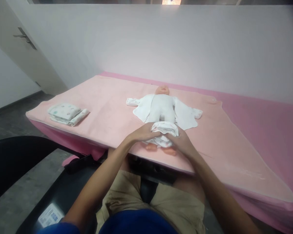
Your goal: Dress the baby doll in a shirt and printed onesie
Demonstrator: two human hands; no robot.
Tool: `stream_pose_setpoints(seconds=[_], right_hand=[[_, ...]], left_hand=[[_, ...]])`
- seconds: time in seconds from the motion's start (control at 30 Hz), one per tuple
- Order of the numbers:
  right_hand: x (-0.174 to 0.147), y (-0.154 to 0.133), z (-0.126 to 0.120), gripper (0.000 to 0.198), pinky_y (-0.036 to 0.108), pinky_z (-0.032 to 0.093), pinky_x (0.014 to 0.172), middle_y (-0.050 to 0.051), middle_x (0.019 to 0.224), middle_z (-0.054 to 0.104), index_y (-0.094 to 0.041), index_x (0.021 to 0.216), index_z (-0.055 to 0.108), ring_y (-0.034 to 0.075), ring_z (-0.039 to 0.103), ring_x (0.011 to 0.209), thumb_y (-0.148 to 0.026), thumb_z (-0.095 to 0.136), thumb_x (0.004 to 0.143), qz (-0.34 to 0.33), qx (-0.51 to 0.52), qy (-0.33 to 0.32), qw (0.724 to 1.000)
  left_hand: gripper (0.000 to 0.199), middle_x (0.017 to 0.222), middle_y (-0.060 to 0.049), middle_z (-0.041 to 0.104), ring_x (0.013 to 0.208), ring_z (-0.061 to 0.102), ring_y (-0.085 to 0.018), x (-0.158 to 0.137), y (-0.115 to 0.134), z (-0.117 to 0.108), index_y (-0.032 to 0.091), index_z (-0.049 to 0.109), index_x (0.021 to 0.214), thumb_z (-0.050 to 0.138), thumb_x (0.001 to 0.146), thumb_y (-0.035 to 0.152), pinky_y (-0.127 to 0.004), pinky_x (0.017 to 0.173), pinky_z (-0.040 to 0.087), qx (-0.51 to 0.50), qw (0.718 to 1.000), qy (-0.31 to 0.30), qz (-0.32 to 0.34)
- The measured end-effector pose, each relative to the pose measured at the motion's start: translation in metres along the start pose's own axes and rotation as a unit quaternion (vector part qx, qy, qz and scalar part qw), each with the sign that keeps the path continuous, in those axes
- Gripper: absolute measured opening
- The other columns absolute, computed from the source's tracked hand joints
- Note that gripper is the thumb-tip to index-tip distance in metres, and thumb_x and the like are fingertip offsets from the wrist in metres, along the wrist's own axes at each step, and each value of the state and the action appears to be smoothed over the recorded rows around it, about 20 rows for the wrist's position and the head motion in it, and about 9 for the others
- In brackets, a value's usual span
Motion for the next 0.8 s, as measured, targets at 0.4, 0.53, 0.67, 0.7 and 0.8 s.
stream_pose_setpoints(seconds=[0.4, 0.53, 0.67, 0.7, 0.8], right_hand=[[-0.099, 0.004, 0.034, 0.015, 0.036, 0.039, 0.070, 0.002, 0.081, 0.053, -0.027, 0.084, 0.044, 0.025, 0.052, 0.076, -0.026, 0.059, 0.085, 0.001, -0.214, 0.309, 0.927], [-0.104, 0.010, 0.026, 0.018, 0.036, 0.037, 0.071, 0.001, 0.080, 0.050, -0.028, 0.084, 0.040, 0.025, 0.050, 0.075, -0.027, 0.059, 0.086, 0.000, -0.277, 0.316, 0.907], [-0.106, 0.016, 0.023, 0.017, 0.038, 0.039, 0.075, 0.002, 0.081, 0.053, -0.028, 0.084, 0.042, 0.026, 0.051, 0.078, -0.026, 0.059, 0.085, 0.003, -0.273, 0.329, 0.904], [-0.106, 0.018, 0.022, 0.015, 0.038, 0.040, 0.075, 0.003, 0.083, 0.054, -0.027, 0.085, 0.043, 0.026, 0.053, 0.079, -0.025, 0.058, 0.086, 0.010, -0.250, 0.329, 0.911], [-0.104, 0.022, 0.023, 0.010, 0.037, 0.043, 0.076, 0.004, 0.086, 0.059, -0.027, 0.087, 0.048, 0.026, 0.055, 0.082, -0.025, 0.058, 0.087, 0.028, -0.177, 0.327, 0.928]], left_hand=[[0.016, 0.105, -0.004, 0.070, 0.105, 0.063, -0.026, 0.001, 0.002, 0.021, 0.020, 0.059, 0.105, 0.058, 0.089, 0.021, -0.041, 0.108, 0.043, 0.246, 0.966, 0.030, 0.073], [0.021, 0.100, -0.005, 0.070, 0.107, 0.062, -0.028, 0.002, 0.000, 0.030, 0.021, 0.058, 0.109, 0.056, 0.088, 0.018, -0.045, 0.117, 0.036, 0.336, 0.940, 0.018, 0.062], [0.024, 0.099, -0.006, 0.071, 0.110, 0.063, -0.029, 0.005, -0.001, 0.040, 0.020, 0.060, 0.111, 0.058, 0.087, 0.018, -0.047, 0.120, 0.032, 0.392, 0.919, 0.018, 0.037], [0.022, 0.099, -0.007, 0.072, 0.110, 0.063, -0.029, 0.007, -0.001, 0.042, 0.019, 0.061, 0.109, 0.060, 0.086, 0.019, -0.047, 0.121, 0.031, 0.407, 0.913, 0.018, 0.029], [0.017, 0.096, -0.010, 0.073, 0.110, 0.064, -0.032, 0.010, 0.000, 0.047, 0.018, 0.063, 0.098, 0.066, 0.082, 0.022, -0.048, 0.121, 0.031, 0.450, 0.893, 0.012, 0.005]])
Point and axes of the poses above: each hand's wrist, its own x-axis towards the middle knuckle, its own z-axis out of the palm, y = z × x, the point moved 7 cm from there along x, towards the middle knuckle
